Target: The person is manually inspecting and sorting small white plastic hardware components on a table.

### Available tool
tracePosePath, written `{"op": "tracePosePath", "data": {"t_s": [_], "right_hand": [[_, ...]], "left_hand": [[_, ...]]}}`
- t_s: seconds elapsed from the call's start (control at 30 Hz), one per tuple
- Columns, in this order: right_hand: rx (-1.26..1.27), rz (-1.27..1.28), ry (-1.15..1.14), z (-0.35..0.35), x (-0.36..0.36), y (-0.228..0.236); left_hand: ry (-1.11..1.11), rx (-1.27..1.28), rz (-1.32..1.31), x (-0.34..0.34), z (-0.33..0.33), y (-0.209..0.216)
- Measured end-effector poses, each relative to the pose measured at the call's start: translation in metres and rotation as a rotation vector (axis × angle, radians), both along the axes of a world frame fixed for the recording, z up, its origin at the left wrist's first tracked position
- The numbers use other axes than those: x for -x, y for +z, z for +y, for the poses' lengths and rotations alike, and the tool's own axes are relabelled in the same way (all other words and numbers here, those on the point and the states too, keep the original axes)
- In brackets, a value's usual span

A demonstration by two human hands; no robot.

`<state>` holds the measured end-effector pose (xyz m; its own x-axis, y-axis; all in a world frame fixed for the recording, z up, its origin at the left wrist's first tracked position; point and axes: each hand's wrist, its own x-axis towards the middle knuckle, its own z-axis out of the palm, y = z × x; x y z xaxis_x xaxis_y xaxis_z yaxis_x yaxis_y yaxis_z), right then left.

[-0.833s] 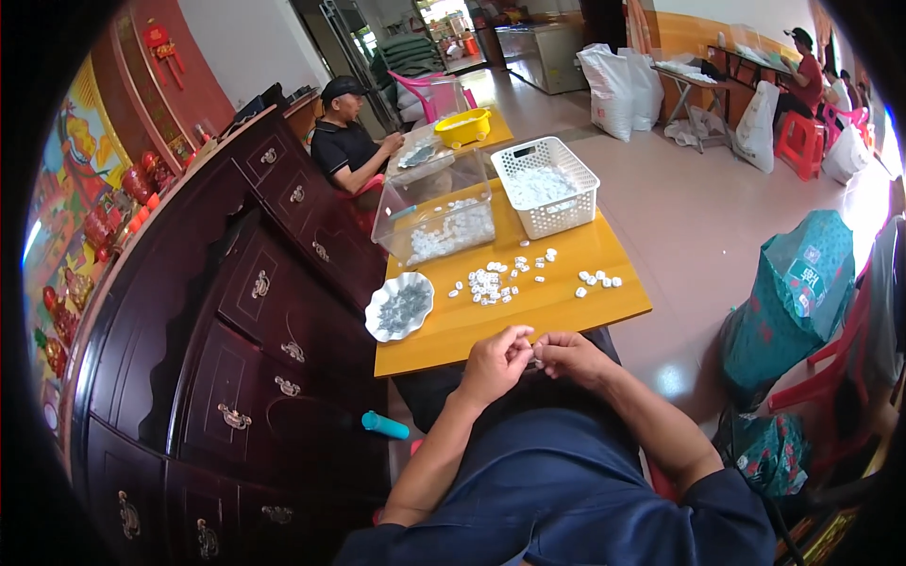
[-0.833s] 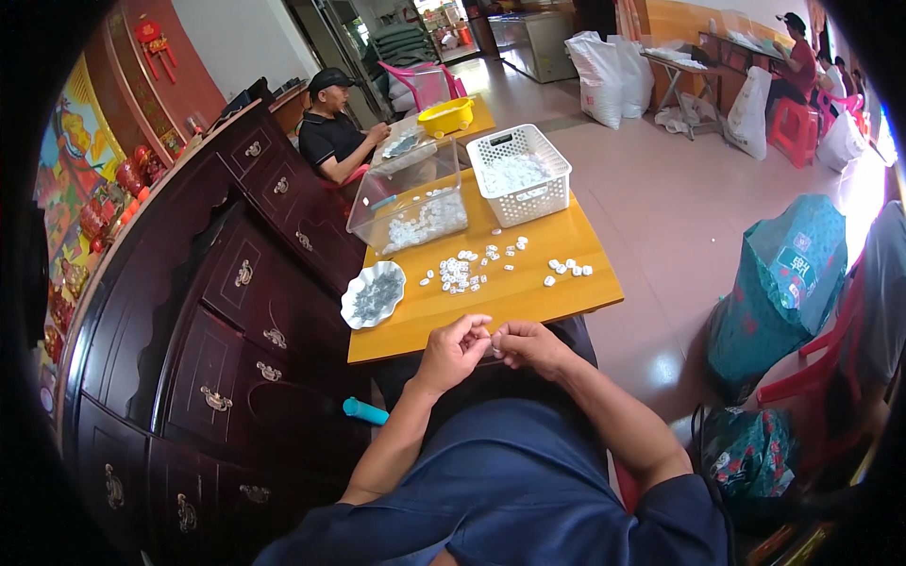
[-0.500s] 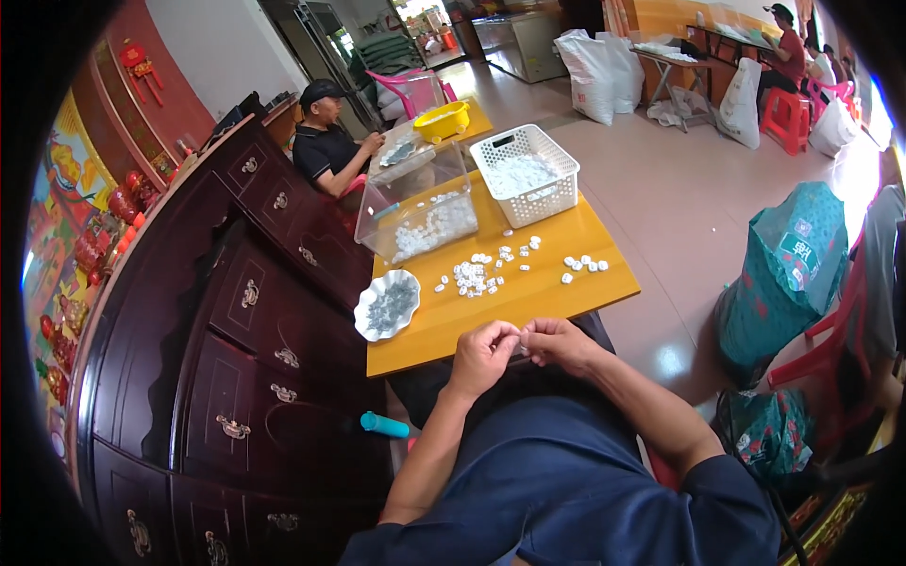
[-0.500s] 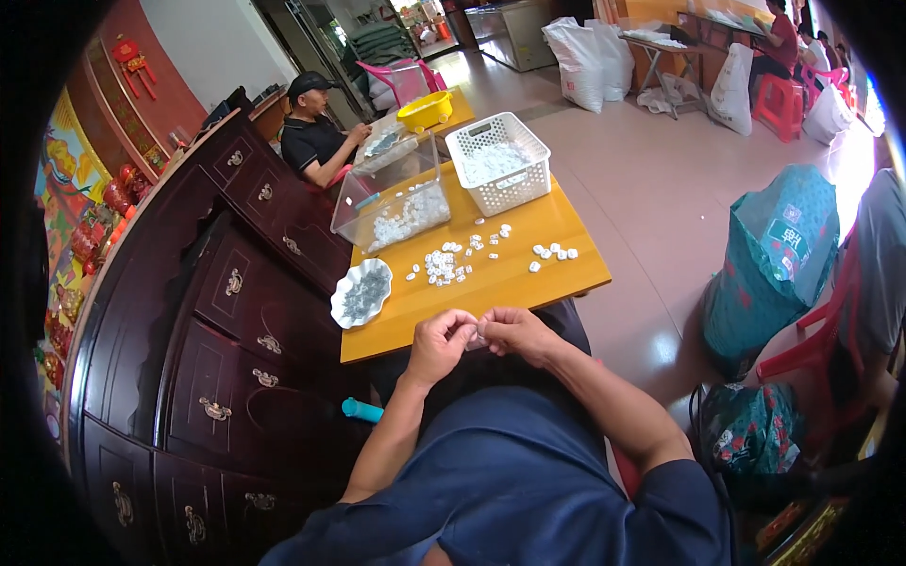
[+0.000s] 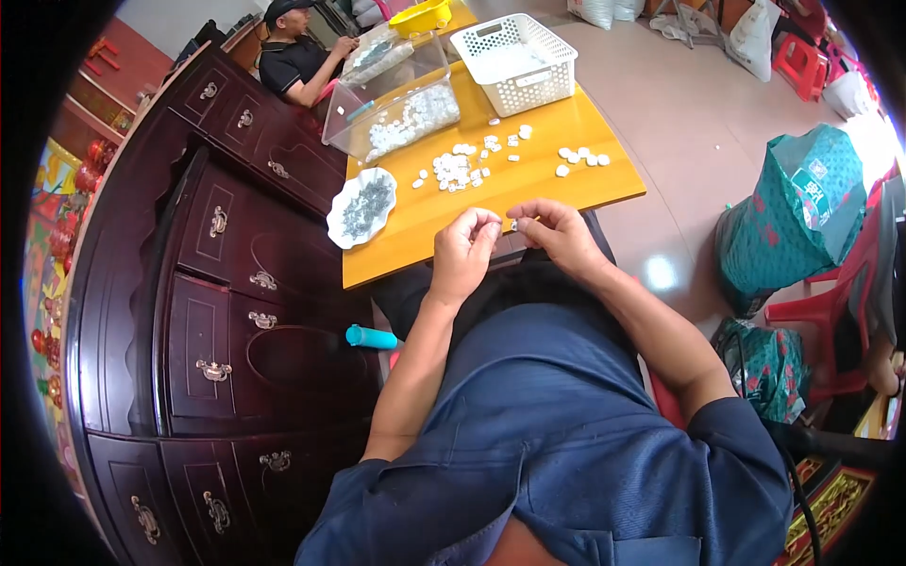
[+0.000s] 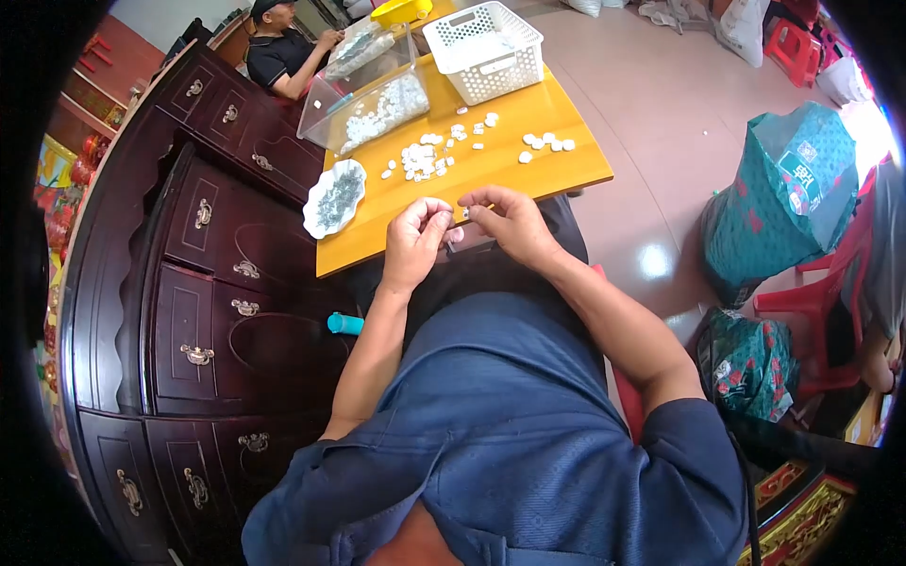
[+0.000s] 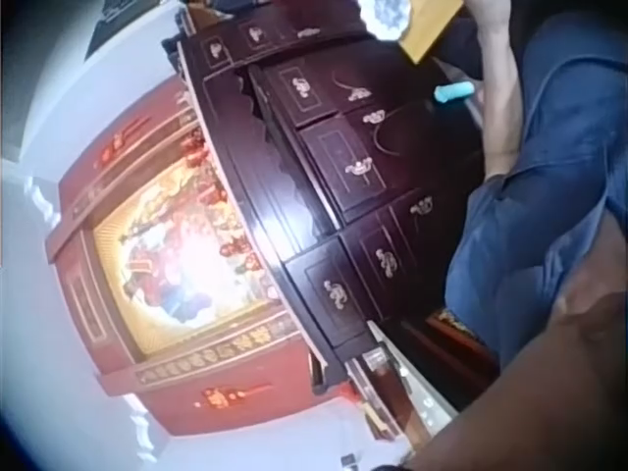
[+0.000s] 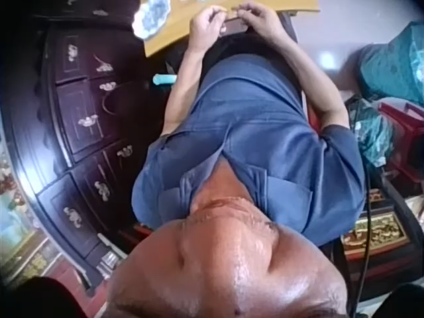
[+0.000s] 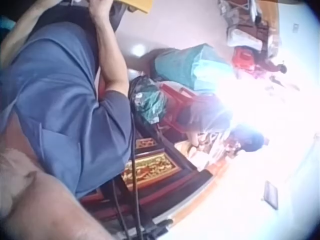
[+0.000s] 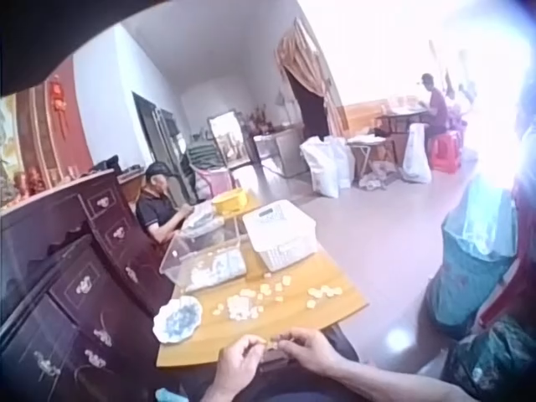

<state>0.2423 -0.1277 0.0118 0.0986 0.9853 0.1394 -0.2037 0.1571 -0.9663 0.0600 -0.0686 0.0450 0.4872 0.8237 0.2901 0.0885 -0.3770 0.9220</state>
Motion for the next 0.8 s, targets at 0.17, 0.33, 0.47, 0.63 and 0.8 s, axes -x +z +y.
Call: {"op": "tracePosePath", "data": {"t_s": [0.17,0.33,0.47,0.63,0.8], "right_hand": [[-0.051,0.021,0.020,-0.0035,0.0031,0.0025],[-0.042,0.067,0.031,-0.0046,0.0041,0.0069],[-0.040,0.051,0.034,-0.0014,0.0031,0.0049],[-0.039,0.059,0.036,-0.0017,0.0033,0.0059],[-0.034,0.065,0.031,-0.0017,0.0034,0.0046]], "left_hand": [[-0.015,-0.041,0.107,0.0024,-0.0043,0.0068],[-0.027,-0.065,0.111,0.0015,-0.0029,0.0048],[-0.029,-0.078,0.134,0.0003,-0.0031,0.0053],[0.018,-0.061,0.086,-0.0023,-0.0035,0.0023],[-0.009,-0.099,0.146,0.0005,-0.0023,0.0031]]}}
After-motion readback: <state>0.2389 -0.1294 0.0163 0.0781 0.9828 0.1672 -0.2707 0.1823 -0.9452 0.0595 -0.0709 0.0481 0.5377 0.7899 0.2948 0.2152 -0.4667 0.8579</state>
